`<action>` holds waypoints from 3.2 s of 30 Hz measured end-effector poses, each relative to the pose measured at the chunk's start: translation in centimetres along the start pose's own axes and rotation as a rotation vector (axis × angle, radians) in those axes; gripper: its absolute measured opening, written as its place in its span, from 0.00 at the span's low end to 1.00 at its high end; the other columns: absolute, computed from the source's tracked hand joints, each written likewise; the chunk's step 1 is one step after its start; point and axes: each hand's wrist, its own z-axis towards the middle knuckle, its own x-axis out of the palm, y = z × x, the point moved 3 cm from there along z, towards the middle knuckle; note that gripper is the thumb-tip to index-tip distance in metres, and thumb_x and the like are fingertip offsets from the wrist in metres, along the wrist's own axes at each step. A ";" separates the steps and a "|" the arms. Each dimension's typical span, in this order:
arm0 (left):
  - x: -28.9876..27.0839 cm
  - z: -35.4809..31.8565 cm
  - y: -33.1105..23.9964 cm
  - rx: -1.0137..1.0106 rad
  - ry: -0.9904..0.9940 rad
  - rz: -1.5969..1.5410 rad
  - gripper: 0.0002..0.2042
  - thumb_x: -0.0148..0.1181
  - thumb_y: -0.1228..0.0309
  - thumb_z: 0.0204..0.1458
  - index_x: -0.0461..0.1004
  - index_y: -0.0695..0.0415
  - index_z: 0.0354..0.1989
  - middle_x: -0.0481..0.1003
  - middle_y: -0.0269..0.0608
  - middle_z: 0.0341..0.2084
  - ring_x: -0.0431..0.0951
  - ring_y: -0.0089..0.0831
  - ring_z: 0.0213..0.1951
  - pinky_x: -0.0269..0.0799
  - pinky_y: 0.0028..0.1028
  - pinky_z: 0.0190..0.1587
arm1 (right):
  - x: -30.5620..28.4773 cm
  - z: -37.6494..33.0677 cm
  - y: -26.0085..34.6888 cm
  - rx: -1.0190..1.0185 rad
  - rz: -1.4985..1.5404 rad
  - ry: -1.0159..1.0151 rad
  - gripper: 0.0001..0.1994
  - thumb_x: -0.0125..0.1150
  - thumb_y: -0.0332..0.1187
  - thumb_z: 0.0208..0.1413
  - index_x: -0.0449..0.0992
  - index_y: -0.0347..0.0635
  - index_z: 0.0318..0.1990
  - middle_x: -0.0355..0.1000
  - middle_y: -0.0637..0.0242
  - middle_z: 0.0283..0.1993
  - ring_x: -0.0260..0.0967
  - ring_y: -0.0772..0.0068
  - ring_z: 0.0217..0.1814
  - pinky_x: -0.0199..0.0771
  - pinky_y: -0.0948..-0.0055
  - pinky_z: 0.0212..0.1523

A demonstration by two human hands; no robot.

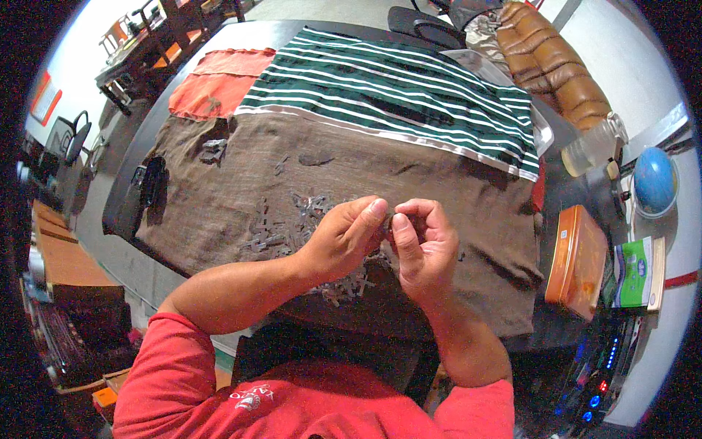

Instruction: The person repeatedly picks up small metallic pieces from a cloth on a table, joins them by hand, and places the assembled units back on the cloth. The person occasionally reaches into a nearby box to retrieve additional pieces and continues assembling them one at a time.

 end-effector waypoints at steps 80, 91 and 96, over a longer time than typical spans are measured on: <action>-0.4 -0.4 0.7 -0.350 0.090 -0.506 0.13 0.42 0.68 0.64 0.72 0.62 0.45 0.74 0.41 0.41 0.74 0.32 0.46 0.69 0.30 0.53 | -1.0 1.4 0.6 -0.515 -0.461 0.224 0.30 0.76 0.25 0.37 0.74 0.41 0.54 0.75 0.57 0.49 0.75 0.63 0.46 0.77 0.71 0.44; 0.3 0.1 0.8 -0.289 0.216 -0.333 0.12 0.42 0.67 0.67 0.69 0.63 0.47 0.76 0.50 0.36 0.79 0.40 0.40 0.74 0.38 0.49 | -2.7 2.6 -0.3 0.012 0.103 0.208 0.20 0.69 0.37 0.56 0.72 0.36 0.51 0.74 0.65 0.38 0.71 0.83 0.32 0.73 0.80 0.34; 0.7 -0.5 1.1 -0.290 0.342 -0.194 0.12 0.41 0.64 0.68 0.68 0.60 0.46 0.76 0.45 0.30 0.78 0.37 0.35 0.74 0.36 0.45 | -2.5 2.3 -0.1 0.025 -0.135 0.257 0.12 0.66 0.38 0.59 0.75 0.39 0.35 0.72 0.73 0.22 0.69 0.86 0.24 0.67 0.80 0.24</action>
